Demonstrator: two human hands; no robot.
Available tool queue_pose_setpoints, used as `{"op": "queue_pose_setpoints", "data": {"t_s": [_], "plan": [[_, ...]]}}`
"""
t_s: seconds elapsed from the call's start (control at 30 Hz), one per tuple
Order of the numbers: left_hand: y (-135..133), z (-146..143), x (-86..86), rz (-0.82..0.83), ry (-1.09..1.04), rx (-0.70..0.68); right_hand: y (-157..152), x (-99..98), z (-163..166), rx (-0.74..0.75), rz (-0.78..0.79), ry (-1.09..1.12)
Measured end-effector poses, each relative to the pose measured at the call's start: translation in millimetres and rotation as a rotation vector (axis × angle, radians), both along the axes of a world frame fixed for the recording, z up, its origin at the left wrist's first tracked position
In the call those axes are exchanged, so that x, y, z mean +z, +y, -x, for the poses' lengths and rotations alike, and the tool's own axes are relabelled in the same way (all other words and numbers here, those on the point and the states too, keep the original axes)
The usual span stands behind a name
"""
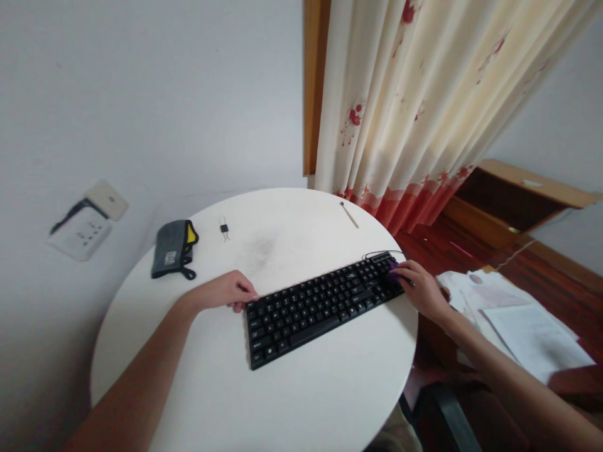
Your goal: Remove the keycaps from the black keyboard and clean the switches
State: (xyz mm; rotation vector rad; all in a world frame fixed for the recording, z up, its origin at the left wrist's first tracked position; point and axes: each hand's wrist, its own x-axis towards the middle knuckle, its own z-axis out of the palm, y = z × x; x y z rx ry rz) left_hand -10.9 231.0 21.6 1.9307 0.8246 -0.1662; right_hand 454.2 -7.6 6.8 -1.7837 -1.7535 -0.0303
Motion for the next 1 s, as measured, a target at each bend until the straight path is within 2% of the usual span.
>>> {"op": "queue_pose_setpoints", "data": {"t_s": [0.07,0.27,0.37,0.57,0.73,0.87,1.0], "plan": [[-0.2,-0.2,0.4,-0.003,0.002,-0.002,-6.4,-5.7,1.8,-0.018,-0.007,0.0],[-1.6,-2.1,2.8,0.0,-0.002,0.0,-22.8,-21.4,-28.1,-0.44,-0.108,0.012],[-1.1,-2.2,2.6,0.0,0.001,-0.002,-28.5,-27.1,-20.8,-0.533,-0.123,0.07],[0.9,-0.8,0.2,-0.006,0.006,-0.004,-32.4,-30.3,28.5,-0.538,-0.063,0.184],[1.3,-0.2,-0.5,0.001,0.011,-0.005,-33.8,-26.3,64.4,-0.347,-0.005,0.23],[1.7,0.2,-1.7,0.002,0.015,-0.004,-36.6,-27.0,60.9,-0.324,-0.004,0.18],[1.6,0.0,-1.9,-0.001,0.008,-0.008,-41.3,-29.8,28.0,-0.419,-0.009,0.087]]}}
